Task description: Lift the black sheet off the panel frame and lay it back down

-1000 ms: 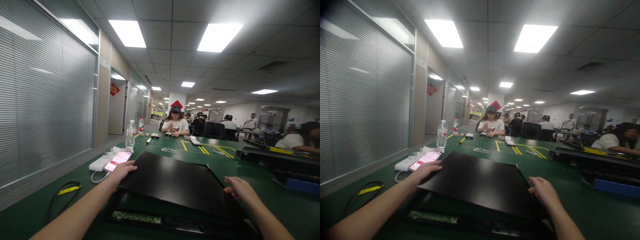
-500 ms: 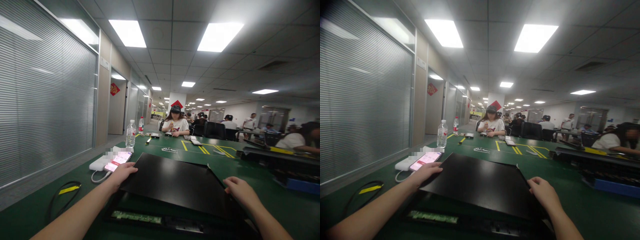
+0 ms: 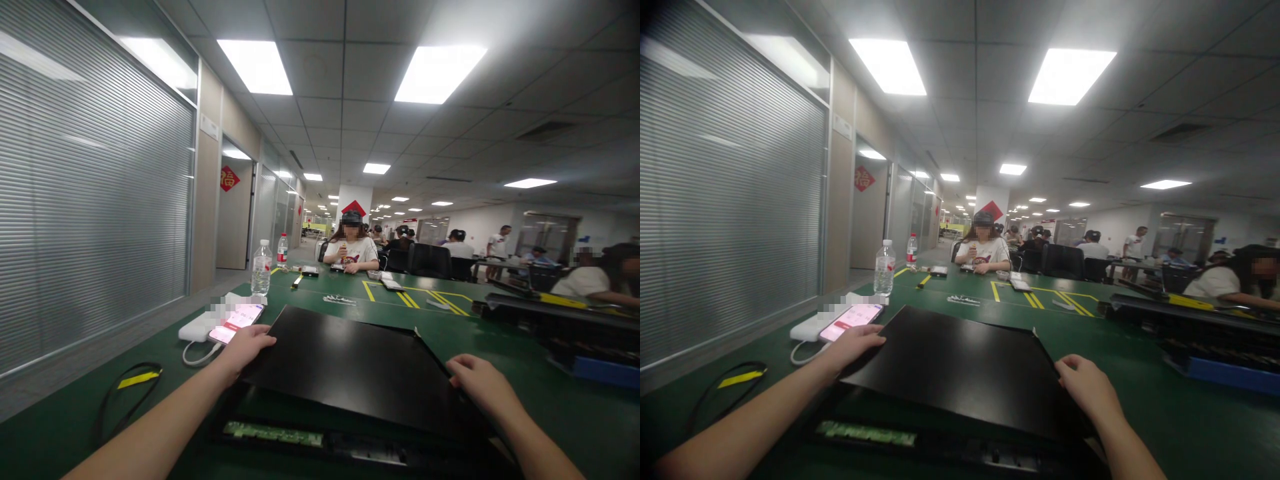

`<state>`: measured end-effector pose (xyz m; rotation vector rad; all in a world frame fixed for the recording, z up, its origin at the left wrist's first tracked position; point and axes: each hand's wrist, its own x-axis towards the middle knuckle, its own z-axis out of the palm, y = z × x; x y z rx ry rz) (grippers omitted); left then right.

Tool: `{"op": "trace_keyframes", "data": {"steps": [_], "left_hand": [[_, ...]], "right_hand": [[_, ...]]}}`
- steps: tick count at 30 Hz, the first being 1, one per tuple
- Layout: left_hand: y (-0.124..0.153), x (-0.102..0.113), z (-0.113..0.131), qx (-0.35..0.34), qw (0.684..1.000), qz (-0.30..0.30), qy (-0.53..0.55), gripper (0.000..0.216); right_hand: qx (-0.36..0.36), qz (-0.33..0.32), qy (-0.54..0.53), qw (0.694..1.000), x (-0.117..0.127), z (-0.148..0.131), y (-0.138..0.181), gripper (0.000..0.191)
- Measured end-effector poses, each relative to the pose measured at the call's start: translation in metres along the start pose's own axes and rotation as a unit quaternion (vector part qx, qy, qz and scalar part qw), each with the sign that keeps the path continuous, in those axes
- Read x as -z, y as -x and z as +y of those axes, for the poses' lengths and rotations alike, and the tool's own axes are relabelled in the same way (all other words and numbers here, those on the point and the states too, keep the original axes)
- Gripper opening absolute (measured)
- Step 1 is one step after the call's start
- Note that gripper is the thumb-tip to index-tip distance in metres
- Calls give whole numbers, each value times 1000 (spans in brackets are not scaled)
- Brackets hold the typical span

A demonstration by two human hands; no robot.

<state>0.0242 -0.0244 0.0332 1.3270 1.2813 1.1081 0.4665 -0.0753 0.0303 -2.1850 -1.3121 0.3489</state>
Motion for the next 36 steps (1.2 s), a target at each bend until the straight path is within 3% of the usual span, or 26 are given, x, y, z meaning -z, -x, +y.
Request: {"op": "trace_keyframes", "data": {"steps": [21, 36], "left_hand": [[-5, 2, -9, -24, 999, -8, -25, 24], [4, -5, -1, -30, 1000, 2, -8, 21]], "right_hand": [[8, 0, 20, 1000, -6, 8, -5, 23], [-2, -5, 18, 1000, -3, 7, -4, 23]]}}
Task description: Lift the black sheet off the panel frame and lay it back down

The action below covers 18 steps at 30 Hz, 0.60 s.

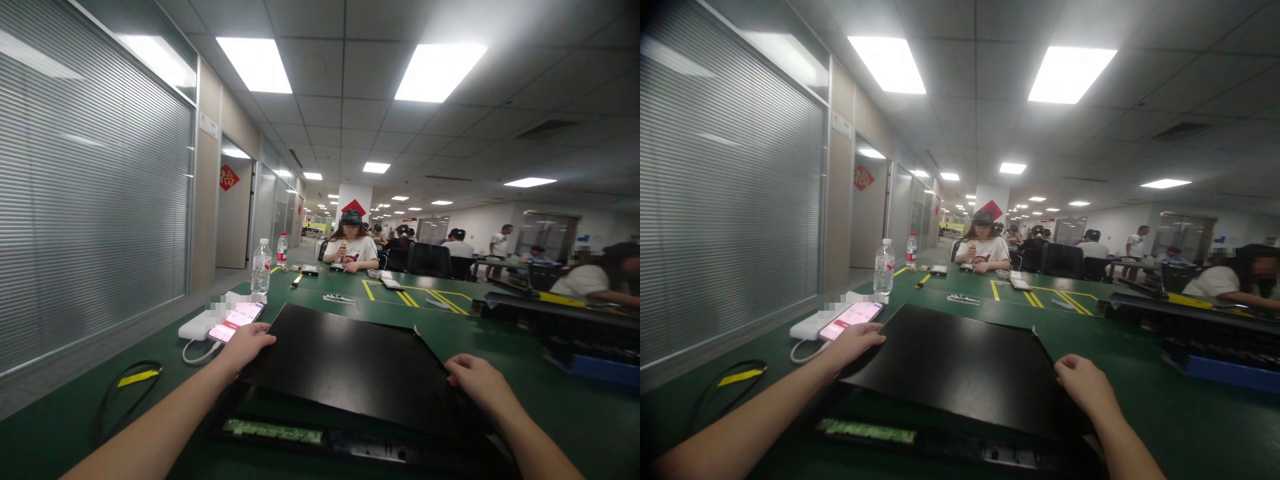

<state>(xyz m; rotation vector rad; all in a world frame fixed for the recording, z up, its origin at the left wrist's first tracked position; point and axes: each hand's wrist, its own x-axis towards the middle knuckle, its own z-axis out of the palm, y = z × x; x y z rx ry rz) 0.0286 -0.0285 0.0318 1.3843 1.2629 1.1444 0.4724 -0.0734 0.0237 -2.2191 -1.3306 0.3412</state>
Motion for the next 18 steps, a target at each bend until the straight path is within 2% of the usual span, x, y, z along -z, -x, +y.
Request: {"op": "trace_keyframes", "data": {"steps": [18], "left_hand": [[-5, 1, -4, -1, 999, 7, -37, 25]], "right_hand": [[19, 2, 25, 1000, 0, 4, -4, 26]]}}
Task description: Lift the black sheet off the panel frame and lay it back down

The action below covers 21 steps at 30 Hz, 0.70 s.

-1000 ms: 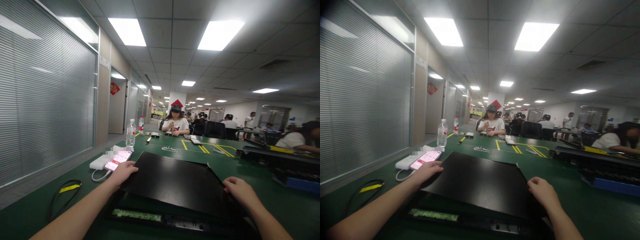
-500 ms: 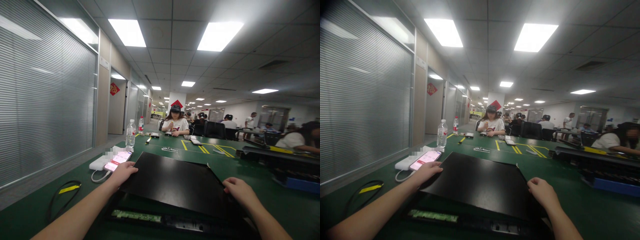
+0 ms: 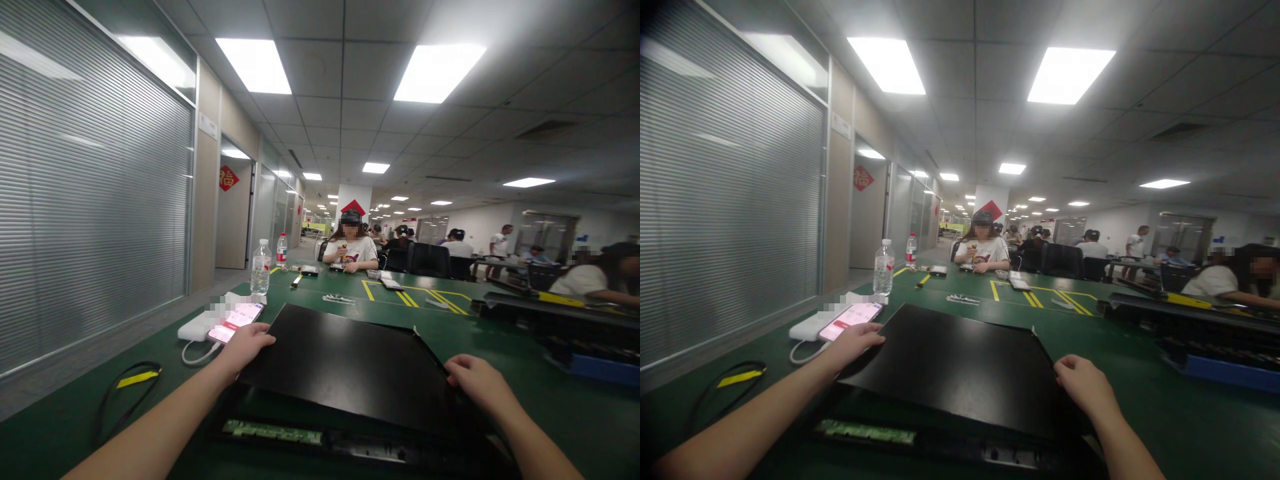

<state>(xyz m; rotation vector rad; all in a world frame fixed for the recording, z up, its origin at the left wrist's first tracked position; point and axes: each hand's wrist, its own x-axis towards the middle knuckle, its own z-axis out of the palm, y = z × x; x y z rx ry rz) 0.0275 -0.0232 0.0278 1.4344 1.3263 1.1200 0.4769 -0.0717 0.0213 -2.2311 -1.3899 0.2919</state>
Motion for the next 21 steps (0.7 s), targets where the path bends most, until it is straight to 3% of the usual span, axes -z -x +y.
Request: {"op": "trace_keyframes", "data": {"steps": [21], "left_hand": [[-4, 0, -4, 5, 1000, 18, -14, 26]], "right_hand": [[-4, -1, 6, 1000, 1, -2, 2, 26]]}}
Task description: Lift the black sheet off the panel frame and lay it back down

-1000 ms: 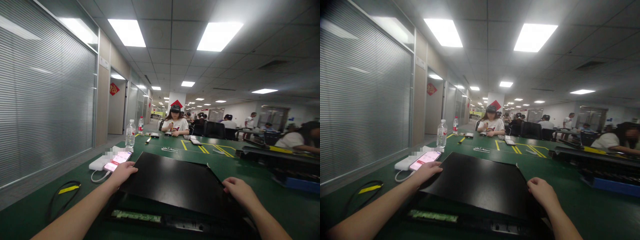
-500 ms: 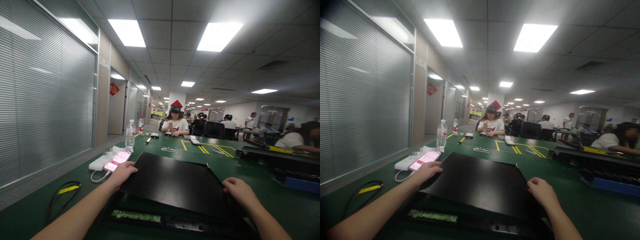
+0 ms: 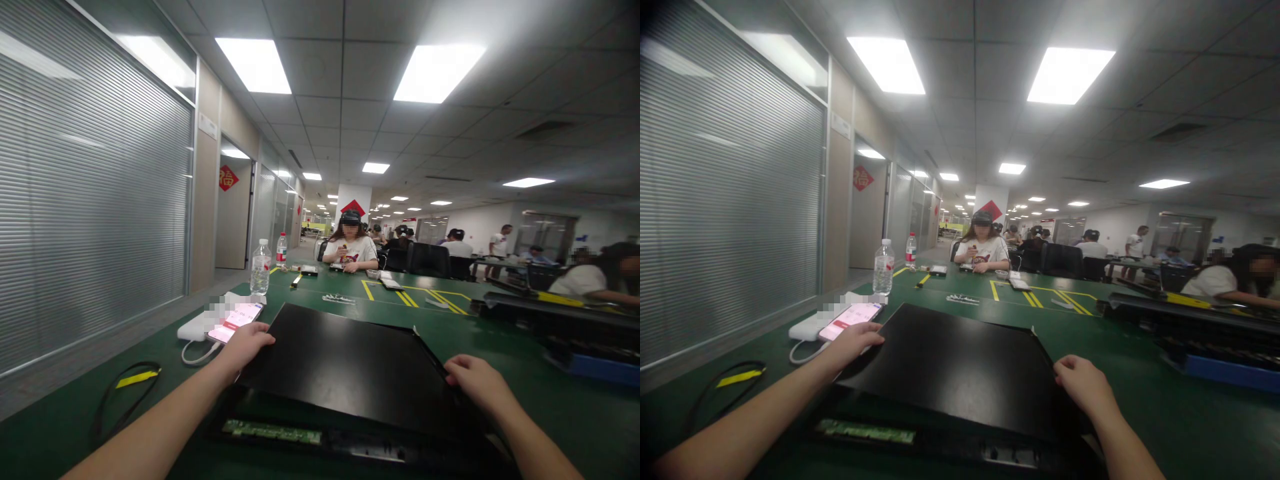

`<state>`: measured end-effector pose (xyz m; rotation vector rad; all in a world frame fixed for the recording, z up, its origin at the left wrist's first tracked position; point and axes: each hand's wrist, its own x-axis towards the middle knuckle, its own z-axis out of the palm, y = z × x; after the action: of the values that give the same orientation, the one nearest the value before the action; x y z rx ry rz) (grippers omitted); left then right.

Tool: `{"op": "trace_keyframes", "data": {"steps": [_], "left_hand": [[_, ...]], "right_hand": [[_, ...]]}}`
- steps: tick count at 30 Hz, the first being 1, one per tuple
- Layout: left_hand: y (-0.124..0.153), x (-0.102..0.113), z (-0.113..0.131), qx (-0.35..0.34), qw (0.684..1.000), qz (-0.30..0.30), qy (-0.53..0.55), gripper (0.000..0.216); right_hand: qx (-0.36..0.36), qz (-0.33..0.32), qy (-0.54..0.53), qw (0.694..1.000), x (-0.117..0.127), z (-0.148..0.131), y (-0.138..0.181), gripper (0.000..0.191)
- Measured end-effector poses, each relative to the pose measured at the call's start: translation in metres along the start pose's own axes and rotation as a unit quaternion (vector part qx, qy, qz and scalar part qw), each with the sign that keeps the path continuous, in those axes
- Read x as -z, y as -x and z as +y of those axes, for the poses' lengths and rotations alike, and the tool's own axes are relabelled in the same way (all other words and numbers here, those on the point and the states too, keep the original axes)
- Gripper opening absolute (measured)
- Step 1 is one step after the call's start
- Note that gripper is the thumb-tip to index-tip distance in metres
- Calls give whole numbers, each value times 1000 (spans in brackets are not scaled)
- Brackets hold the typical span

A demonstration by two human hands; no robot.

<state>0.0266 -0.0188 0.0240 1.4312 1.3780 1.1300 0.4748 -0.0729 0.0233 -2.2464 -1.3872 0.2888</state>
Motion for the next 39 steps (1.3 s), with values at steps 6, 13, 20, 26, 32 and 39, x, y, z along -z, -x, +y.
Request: {"op": "trace_keyframes", "data": {"steps": [6, 13, 20, 26, 32, 39], "left_hand": [[0, -1, -1, 3, 1000, 3, 1, 22], [-9, 2, -14, 12, 999, 16, -41, 24], [0, 3, 1, -7, 1000, 3, -18, 30], [7, 4, 9, -13, 999, 11, -28, 30], [-5, 7, -9, -71, 983, 26, -167, 17], [-10, 4, -17, -69, 970, 20, -231, 11]], "right_hand": [[1, -2, 6, 1000, 0, 0, 0, 26], [1, -5, 1, 1000, -1, -1, 0, 26], [6, -5, -7, 1000, -2, 3, -2, 26], [4, -8, 2, 1000, 1, -1, 2, 26], [6, 1, 5, 1000, 0, -3, 3, 25], [-3, -7, -6, 1000, 1, -1, 1, 25]]}}
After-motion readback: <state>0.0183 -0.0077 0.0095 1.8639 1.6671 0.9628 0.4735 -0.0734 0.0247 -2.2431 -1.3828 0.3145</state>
